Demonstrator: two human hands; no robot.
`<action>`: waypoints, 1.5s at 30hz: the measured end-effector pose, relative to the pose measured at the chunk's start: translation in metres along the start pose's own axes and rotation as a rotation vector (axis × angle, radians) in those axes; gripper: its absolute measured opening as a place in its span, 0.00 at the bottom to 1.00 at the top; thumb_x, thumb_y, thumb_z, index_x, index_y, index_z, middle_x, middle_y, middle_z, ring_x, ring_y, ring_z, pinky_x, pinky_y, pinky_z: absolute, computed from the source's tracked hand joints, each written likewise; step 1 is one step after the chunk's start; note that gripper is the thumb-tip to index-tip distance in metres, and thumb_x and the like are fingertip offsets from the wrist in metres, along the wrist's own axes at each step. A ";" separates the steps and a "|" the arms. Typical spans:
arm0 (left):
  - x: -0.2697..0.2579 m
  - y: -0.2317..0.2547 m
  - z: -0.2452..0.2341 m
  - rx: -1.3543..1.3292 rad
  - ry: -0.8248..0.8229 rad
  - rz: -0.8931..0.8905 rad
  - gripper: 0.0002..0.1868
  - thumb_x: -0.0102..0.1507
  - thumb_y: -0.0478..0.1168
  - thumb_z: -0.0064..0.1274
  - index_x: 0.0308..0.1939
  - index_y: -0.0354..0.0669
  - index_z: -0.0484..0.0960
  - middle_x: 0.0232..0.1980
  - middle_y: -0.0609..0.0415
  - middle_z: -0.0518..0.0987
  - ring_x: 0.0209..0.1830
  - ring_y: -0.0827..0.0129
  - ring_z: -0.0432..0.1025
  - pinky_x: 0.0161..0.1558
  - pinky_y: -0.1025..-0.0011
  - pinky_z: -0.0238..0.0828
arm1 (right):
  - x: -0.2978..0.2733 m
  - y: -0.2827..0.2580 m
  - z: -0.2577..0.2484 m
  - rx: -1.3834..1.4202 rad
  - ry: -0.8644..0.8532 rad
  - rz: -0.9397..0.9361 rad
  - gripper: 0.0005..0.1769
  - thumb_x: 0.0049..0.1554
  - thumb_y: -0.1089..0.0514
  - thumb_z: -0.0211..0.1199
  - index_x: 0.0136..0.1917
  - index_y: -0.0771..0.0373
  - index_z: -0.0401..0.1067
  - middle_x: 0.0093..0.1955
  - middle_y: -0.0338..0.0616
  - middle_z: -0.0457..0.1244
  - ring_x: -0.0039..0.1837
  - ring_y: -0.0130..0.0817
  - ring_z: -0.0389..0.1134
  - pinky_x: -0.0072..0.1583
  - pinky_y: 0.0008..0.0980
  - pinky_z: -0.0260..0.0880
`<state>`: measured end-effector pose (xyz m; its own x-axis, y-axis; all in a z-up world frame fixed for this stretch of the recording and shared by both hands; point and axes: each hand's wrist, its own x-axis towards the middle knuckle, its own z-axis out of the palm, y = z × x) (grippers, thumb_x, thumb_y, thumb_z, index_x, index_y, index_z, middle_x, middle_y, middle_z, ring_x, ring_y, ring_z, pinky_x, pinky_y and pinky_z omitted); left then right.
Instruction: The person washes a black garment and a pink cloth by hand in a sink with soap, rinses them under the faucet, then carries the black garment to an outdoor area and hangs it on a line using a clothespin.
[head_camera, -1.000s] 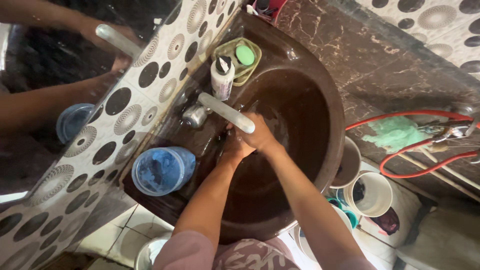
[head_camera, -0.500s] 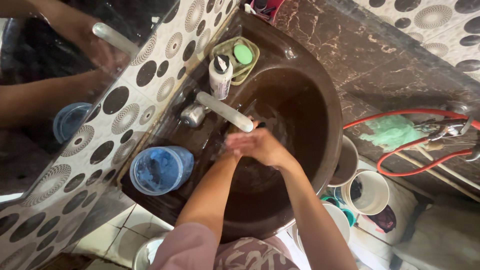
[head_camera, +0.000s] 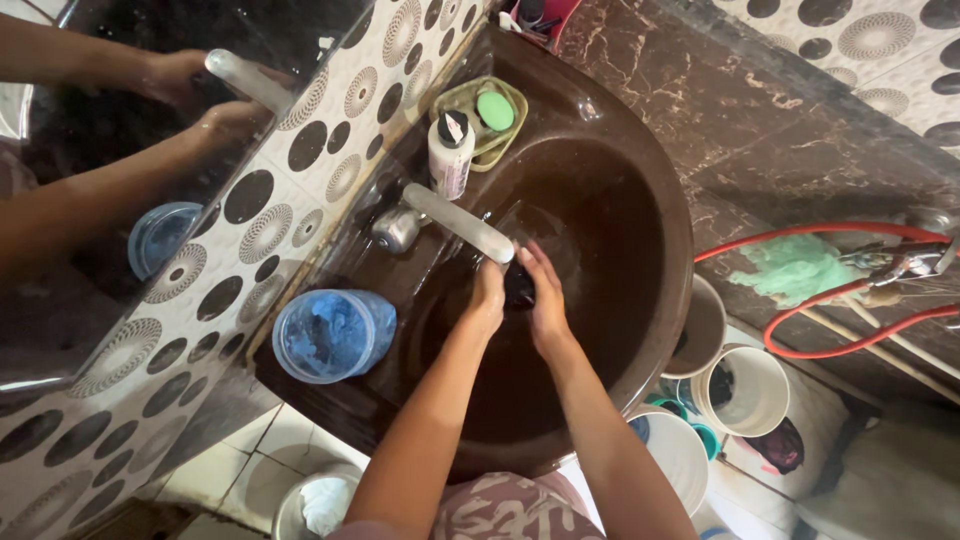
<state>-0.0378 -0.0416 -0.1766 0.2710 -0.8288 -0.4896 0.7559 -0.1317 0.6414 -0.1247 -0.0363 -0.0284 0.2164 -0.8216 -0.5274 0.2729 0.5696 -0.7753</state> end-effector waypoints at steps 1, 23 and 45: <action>-0.006 0.006 0.002 0.001 0.000 0.001 0.33 0.65 0.55 0.47 0.64 0.31 0.75 0.63 0.50 0.77 0.69 0.66 0.66 0.70 0.68 0.56 | 0.001 -0.002 0.003 0.001 -0.001 0.000 0.33 0.56 0.45 0.64 0.72 0.57 0.66 0.68 0.43 0.65 0.69 0.32 0.64 0.68 0.32 0.61; -0.089 0.093 0.039 -0.392 -0.051 -0.232 0.31 0.62 0.54 0.51 0.67 0.48 0.68 0.64 0.57 0.74 0.66 0.65 0.67 0.65 0.64 0.62 | -0.005 -0.015 0.059 -0.950 0.003 -0.757 0.11 0.52 0.57 0.67 0.40 0.69 0.78 0.37 0.56 0.70 0.40 0.49 0.72 0.46 0.41 0.71; -0.087 0.139 0.051 0.535 -0.225 -0.326 0.25 0.46 0.38 0.67 0.46 0.41 0.77 0.35 0.53 0.84 0.30 0.66 0.78 0.22 0.70 0.64 | -0.003 -0.062 -0.032 -0.403 0.120 -0.125 0.34 0.67 0.38 0.40 0.72 0.63 0.67 0.70 0.52 0.65 0.71 0.42 0.66 0.70 0.41 0.63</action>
<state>0.0131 -0.0161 -0.0147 -0.0960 -0.7865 -0.6101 0.3627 -0.5984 0.7144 -0.1721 -0.0698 0.0102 0.0878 -0.8941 -0.4392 -0.1024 0.4304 -0.8968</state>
